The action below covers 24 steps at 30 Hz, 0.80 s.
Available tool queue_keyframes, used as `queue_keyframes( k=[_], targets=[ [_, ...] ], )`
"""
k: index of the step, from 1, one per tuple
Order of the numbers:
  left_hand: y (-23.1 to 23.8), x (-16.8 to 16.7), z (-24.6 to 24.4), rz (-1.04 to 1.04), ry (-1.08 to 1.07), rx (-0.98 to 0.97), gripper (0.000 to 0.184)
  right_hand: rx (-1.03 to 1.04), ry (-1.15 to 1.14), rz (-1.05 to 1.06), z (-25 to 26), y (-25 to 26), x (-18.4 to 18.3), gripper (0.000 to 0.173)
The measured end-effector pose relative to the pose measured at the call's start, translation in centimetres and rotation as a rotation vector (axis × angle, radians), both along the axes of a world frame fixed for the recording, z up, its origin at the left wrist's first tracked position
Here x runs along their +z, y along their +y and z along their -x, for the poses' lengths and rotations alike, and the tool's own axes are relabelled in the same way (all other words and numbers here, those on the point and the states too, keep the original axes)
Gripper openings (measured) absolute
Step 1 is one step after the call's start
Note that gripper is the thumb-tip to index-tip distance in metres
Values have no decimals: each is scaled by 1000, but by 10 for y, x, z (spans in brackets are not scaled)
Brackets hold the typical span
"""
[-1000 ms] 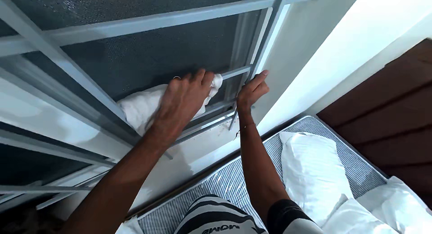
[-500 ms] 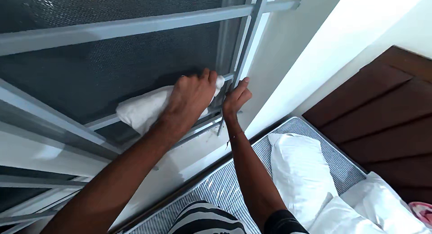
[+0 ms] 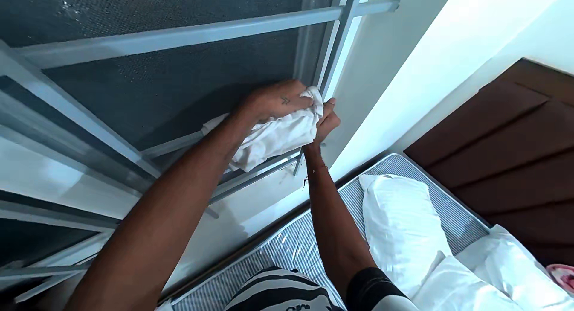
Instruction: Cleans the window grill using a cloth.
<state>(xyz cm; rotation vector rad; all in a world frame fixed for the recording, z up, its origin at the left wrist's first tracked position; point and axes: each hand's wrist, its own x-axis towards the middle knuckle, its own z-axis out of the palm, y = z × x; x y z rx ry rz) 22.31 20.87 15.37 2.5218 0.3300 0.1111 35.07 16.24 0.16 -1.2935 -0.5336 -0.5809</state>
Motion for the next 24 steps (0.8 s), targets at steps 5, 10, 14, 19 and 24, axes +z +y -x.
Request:
queue_keyframes(
  k=[5, 10, 14, 19, 24],
  targets=[
    [1, 4, 47, -81, 51, 28, 38, -12, 23, 45, 6, -3, 6, 56],
    [-16, 0, 83, -362, 82, 198, 43, -19, 30, 60, 6, -5, 8, 55],
    [-49, -18, 109, -759, 36, 410, 38, 2, 34, 44, 7, -4, 7, 55],
    [-57, -40, 144, -913, -148, 415, 46, 3, 52, 74, 4, -2, 4, 55],
    [-90, -38, 198, -779, -375, 502, 43, -67, 195, 328, 16, -14, 9, 63]
  ],
)
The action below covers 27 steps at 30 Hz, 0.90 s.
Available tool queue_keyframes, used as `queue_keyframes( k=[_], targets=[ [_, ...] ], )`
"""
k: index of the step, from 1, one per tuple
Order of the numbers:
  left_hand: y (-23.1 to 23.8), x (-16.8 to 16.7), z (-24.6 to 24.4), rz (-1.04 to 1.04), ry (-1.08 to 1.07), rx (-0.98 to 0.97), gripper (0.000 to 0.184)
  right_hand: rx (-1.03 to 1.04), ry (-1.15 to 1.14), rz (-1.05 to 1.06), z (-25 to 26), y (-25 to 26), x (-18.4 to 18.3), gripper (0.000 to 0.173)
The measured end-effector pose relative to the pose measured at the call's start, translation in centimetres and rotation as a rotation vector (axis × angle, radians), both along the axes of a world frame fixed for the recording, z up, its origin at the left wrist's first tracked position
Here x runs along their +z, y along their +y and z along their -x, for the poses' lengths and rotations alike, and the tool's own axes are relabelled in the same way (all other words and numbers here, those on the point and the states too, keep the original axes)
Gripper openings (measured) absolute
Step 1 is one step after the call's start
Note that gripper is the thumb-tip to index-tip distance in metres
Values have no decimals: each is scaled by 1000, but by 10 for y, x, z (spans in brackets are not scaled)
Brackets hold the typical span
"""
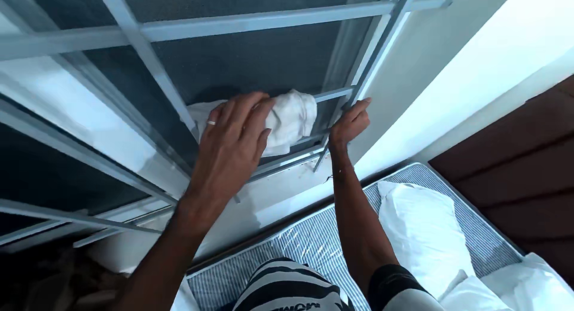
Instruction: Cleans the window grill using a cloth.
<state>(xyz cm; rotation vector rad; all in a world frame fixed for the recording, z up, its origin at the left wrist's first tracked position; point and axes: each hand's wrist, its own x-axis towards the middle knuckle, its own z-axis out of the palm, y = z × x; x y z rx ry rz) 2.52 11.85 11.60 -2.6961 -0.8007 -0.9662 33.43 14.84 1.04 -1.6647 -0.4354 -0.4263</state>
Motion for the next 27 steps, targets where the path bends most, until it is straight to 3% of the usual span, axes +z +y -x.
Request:
queue_keyframes(
  k=[2, 4, 7, 9, 11, 13, 17, 22, 27],
  targets=[
    [-3, -9, 20, -79, -244, 42, 32, -23, 35, 91, 9, -9, 5, 54],
    [1, -22, 34, -163, -484, 109, 26, -15, 2, 30, 18, -19, 1, 39],
    [16, -31, 42, -86, -672, 209, 43, 144, -20, -192, 57, -32, 10, 30],
    [28, -31, 39, 81, -691, 226, 55, 472, 131, -158, 91, -48, 25, 43],
    [43, -28, 32, 173, -644, 207, 46, 773, 339, -75, 112, -53, 41, 60],
    [47, -27, 30, 224, -590, 188, 37, 928, 511, -22, 123, -52, 51, 68],
    [60, -28, 32, 238, -595, 145, 39, 1033, 500, -64, 132, -52, 61, 48],
    [58, -29, 33, 224, -608, 166, 42, 955, 134, -172, 119, -40, 45, 32],
    [6, -66, 20, 237, -766, 305, 70, 922, 52, -42, 112, -84, 28, 29]
  ],
)
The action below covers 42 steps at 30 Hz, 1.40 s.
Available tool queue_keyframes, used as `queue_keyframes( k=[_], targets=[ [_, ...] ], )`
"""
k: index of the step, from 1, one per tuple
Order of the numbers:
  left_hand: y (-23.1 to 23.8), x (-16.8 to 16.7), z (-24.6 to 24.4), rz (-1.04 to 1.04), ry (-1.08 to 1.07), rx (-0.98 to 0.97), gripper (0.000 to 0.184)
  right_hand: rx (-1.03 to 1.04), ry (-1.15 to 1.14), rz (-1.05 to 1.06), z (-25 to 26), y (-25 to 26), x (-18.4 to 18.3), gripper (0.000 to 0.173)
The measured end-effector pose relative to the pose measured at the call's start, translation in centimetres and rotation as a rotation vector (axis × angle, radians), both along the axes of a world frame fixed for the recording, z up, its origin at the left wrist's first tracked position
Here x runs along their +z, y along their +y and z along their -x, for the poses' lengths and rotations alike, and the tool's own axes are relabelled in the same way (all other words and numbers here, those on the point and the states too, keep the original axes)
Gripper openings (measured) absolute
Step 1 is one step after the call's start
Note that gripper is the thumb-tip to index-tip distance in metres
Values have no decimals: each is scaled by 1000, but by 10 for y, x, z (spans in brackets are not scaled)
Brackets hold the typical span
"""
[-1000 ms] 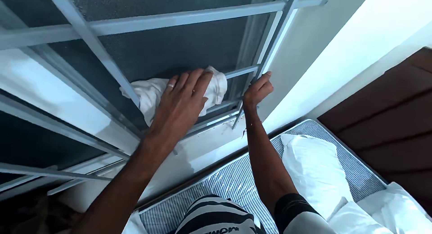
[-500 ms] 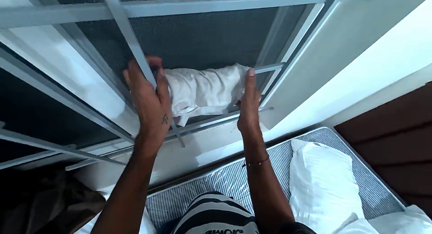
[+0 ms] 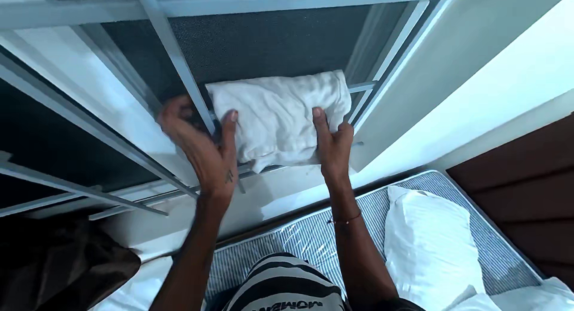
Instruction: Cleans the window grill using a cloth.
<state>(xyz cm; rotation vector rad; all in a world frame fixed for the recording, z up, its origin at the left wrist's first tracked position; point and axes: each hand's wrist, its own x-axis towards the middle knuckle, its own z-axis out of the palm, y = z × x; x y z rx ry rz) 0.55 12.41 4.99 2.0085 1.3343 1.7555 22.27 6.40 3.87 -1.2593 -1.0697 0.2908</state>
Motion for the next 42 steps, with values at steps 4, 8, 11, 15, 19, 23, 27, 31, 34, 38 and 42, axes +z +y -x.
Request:
queue_keyframes(
  k=[4, 8, 11, 15, 19, 23, 27, 31, 34, 38, 42],
  targets=[
    [-45, -61, -25, 24, -153, -11, 59, 22, 144, 117, -4, -25, -42, 29],
    [-61, -98, -46, 272, -99, -89, 67, 65, 242, 169, -1, -31, -69, 27],
    [-61, -110, -49, 297, -30, -60, 67, 96, 288, 184, 0, -32, -70, 28],
    [-66, -118, -51, 362, -222, -21, 63, 138, 388, 197, 2, -29, -60, 31],
    [-73, -122, -53, 574, -399, -109, 70, 174, 529, 219, 5, -26, -53, 38],
    [-76, -101, -43, 795, -413, -280, 55, 261, 688, 223, 3, -29, -42, 41],
    [-71, -66, -33, 651, -422, -352, 29, 306, 795, 155, -2, -29, -29, 39],
    [-64, -37, -24, 592, -434, -416, 45, 358, 828, 96, -6, -24, -16, 40],
    [-64, -44, -22, 752, -278, -411, 71, 347, 837, 126, -4, -16, -17, 42],
    [-66, -68, -26, 723, -296, -344, 68, 351, 852, 160, 3, -13, -18, 42],
    [-64, -57, -22, 417, -429, -283, 55, 263, 633, 253, 4, -22, -7, 37]
  ],
)
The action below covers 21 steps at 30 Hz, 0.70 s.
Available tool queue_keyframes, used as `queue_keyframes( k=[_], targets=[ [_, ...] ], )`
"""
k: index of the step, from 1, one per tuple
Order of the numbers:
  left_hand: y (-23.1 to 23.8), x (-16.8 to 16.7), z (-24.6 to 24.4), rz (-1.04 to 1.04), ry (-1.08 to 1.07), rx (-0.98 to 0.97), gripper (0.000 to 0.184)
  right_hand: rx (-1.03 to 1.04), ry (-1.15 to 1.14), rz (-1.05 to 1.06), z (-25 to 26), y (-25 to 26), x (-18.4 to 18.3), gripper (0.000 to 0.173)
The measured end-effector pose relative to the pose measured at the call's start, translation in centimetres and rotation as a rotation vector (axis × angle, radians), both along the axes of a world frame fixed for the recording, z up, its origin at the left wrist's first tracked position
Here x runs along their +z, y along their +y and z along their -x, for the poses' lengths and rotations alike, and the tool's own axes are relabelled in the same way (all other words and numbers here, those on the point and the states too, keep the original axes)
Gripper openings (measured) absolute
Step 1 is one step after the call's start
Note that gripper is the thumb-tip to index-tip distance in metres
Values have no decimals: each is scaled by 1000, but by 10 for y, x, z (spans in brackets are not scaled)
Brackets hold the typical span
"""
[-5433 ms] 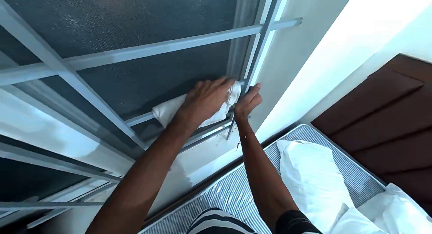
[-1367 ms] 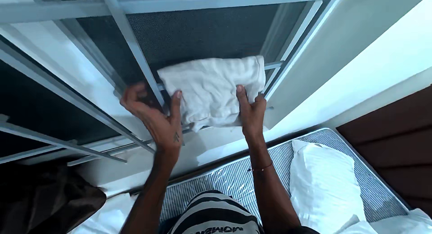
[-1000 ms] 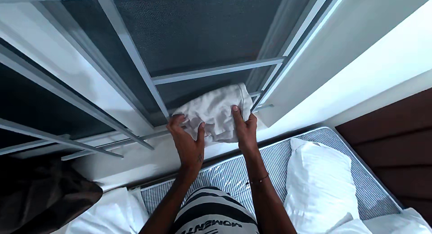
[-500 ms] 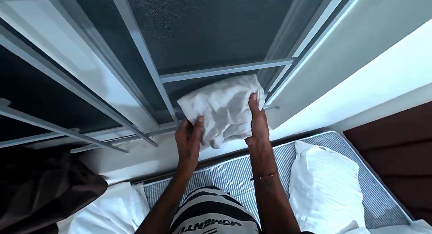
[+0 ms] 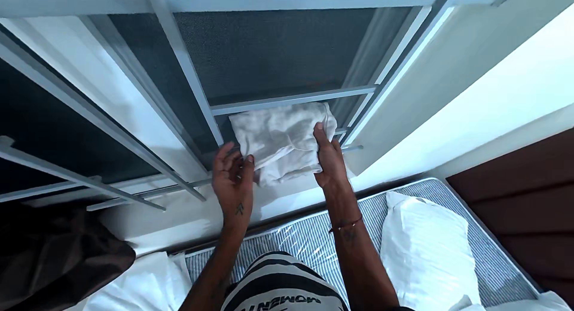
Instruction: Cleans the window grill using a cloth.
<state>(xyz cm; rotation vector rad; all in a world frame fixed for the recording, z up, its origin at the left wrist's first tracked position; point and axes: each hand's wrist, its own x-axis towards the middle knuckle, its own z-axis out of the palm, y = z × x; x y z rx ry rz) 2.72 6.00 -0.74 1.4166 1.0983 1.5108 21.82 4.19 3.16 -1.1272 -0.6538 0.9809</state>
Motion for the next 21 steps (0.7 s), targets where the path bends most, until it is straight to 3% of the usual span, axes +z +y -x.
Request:
queue_keyframes(
  k=[3, 8, 10, 13, 16, 21],
  targets=[
    [3, 6, 5, -84, -11, 73, 52, -146, -423, 43, -10, 12, -18, 44],
    [10, -11, 12, -252, 264, 188, 33, -496, -1077, 55, -2, 19, -29, 71],
    [13, -14, 14, -329, 346, 200, 28, -529, -1281, 6, 6, 21, -26, 63],
    [18, -19, 17, -376, 412, 232, 24, -301, -1450, -232, 22, 44, -26, 25],
    [20, -22, 26, -376, 518, 242, 23, 88, -1610, -300, 33, 72, -36, 48],
    [35, 1, 54, -425, 530, 312, 25, 342, -1788, -283, 28, 97, -28, 64]
  ],
)
